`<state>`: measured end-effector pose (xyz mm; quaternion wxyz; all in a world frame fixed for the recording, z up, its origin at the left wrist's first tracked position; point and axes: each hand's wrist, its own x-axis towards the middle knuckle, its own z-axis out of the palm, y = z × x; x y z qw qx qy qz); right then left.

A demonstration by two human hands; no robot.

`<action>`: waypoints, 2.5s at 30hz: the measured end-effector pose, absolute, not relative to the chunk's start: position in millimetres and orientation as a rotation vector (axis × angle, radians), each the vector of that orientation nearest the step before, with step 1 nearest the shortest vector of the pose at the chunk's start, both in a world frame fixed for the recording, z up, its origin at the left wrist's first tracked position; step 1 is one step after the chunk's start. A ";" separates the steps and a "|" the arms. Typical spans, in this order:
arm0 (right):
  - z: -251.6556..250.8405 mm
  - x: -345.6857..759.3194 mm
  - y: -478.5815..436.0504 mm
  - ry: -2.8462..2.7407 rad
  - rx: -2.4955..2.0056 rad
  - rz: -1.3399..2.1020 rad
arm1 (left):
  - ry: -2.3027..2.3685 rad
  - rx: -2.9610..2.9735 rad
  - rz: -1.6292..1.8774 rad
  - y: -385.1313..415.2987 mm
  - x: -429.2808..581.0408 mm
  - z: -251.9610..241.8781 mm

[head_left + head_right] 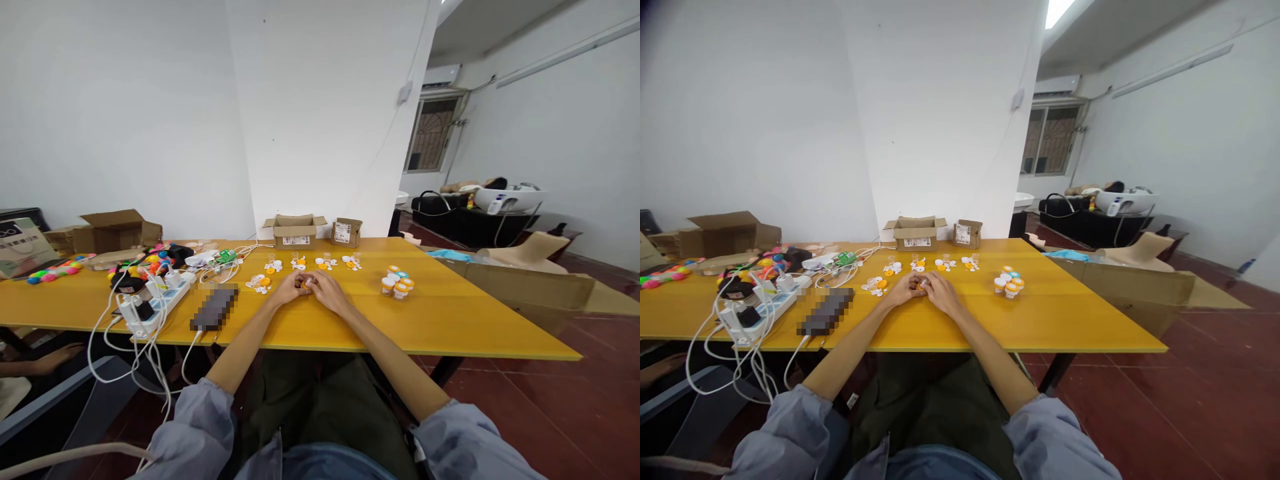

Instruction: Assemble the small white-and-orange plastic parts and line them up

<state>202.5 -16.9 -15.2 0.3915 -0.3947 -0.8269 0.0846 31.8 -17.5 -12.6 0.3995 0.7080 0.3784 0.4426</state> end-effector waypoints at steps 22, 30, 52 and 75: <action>-10.8 197.4 -20.5 -2.113 -1.030 0.260 | 0.956 1.838 1.139 -15.4 31.4 -14.2; -12.4 196.5 -17.4 -2.129 -1.079 0.220 | 1.022 1.888 1.156 -19.1 31.6 -11.4; -29.0 203.1 -13.2 -2.186 -1.142 0.167 | 1.491 2.418 0.971 -86.9 42.7 -29.8; -69.6 262.4 -108.4 -2.126 -1.158 -0.216 | 1.281 2.977 0.981 -213.3 74.7 -143.8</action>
